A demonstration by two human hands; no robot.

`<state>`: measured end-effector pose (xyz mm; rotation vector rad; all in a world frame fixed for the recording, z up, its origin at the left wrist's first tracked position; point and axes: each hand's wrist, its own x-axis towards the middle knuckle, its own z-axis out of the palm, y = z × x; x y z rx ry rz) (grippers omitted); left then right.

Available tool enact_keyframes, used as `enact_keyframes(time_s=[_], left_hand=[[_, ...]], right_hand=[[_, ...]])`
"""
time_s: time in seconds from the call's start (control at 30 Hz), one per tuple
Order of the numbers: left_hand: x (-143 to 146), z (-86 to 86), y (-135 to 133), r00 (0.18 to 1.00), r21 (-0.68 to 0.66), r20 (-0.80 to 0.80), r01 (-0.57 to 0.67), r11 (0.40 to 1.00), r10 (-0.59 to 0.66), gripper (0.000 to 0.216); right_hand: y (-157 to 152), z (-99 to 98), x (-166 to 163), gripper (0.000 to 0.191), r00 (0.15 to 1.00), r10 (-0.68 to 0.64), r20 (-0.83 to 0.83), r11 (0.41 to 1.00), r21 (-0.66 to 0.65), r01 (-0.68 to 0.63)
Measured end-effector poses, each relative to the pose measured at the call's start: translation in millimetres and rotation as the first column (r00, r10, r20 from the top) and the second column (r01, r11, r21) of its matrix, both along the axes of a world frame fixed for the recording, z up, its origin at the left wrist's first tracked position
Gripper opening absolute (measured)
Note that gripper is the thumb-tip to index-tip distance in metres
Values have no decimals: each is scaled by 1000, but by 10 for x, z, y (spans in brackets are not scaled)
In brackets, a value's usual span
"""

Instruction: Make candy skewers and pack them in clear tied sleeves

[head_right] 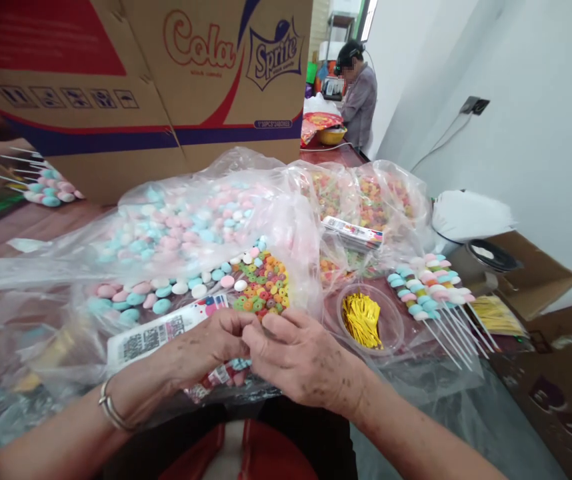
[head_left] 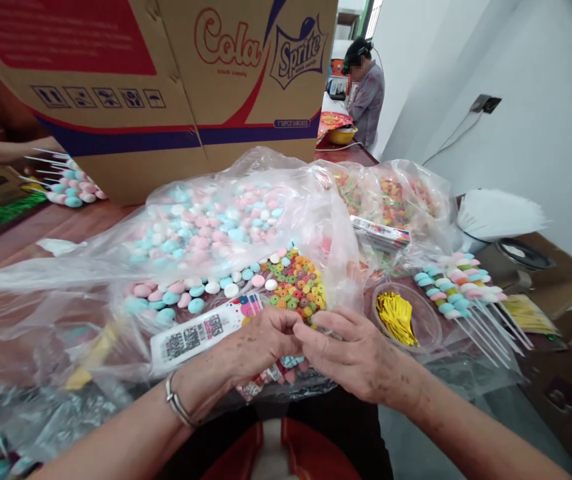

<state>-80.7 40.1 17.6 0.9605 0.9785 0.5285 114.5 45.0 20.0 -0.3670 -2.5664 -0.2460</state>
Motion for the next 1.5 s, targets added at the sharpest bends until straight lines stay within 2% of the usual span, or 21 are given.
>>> enact_keyframes(time_s=[0.2,0.27,0.33,0.4,0.47,0.57,0.6,0.63,0.67,0.73,0.8,0.83,0.9,0.97,1.1,1.17,1.23,1.33,1.4,1.43,1.5], left_hand=[[-111,49,12,943,-36,-144,296,954,-298,14],[-101,95,-6,913,63,-299,308,949,-277,9],[-56,137,-35,836,286,-534,319,903,-126,4],[10,153,-72,697,535,-701,375,757,151,12],[66,137,-119,605,732,-667,423,534,435,19],[85,77,-229,664,925,-353,352,141,659,23],[77,55,-274,711,955,-253,291,53,656,25],[66,38,-317,760,975,-194,219,36,620,24],[54,28,-353,805,985,-173,134,110,568,20],[33,41,-380,864,888,-140,-106,447,484,10],[-2,117,-337,872,551,-21,-397,733,489,27],[-35,180,-299,848,364,75,-513,777,525,37],[-142,339,-224,760,137,294,-633,762,579,52],[-290,491,-194,729,167,447,-637,753,518,57],[-510,549,-244,963,332,252,-177,926,94,62],[-511,455,-261,974,280,142,-213,936,179,56],[-449,352,-263,916,210,160,-396,894,368,43],[-297,283,-283,766,140,242,-634,760,595,18],[-211,307,-324,662,131,249,-746,652,707,22],[-193,334,-352,607,141,247,-794,592,755,25],[-249,401,-421,521,197,231,-852,485,821,28]], right_hand=[[-84,60,-27,20,983,77,167,987,-151,-52],[-144,9,-87,23,986,-35,165,991,-124,56],[-178,-61,-171,26,974,-207,91,974,-79,214],[-159,-127,-267,27,927,-373,-26,927,-58,372],[-86,-162,-355,27,854,-498,-149,867,-113,486],[59,-123,-442,22,722,-612,-322,783,-377,495],[93,-87,-461,19,675,-636,-373,754,-485,443],[111,-44,-479,17,630,-653,-420,728,-578,369],[110,3,-500,15,591,-664,-457,704,-649,289],[52,88,-557,12,549,-662,-510,681,-715,156],[-57,139,-636,13,575,-605,-551,706,-705,66],[-113,147,-677,14,606,-559,-567,727,-686,28],[-195,134,-743,16,665,-477,-575,746,-665,-40],[-210,102,-772,17,696,-473,-540,702,-708,-73],[-131,71,-752,14,646,-578,-498,633,-774,-31],[-133,73,-766,13,631,-561,-536,654,-754,-60],[-192,66,-824,13,643,-530,-553,605,-777,-170],[-335,22,-966,14,686,-558,-467,294,-884,-363],[-417,-15,-1053,17,744,-553,-374,64,-910,-410],[-445,-31,-1083,18,777,-524,-348,18,-917,-399],[-469,-59,-1097,18,835,-431,-343,98,-937,-335]])
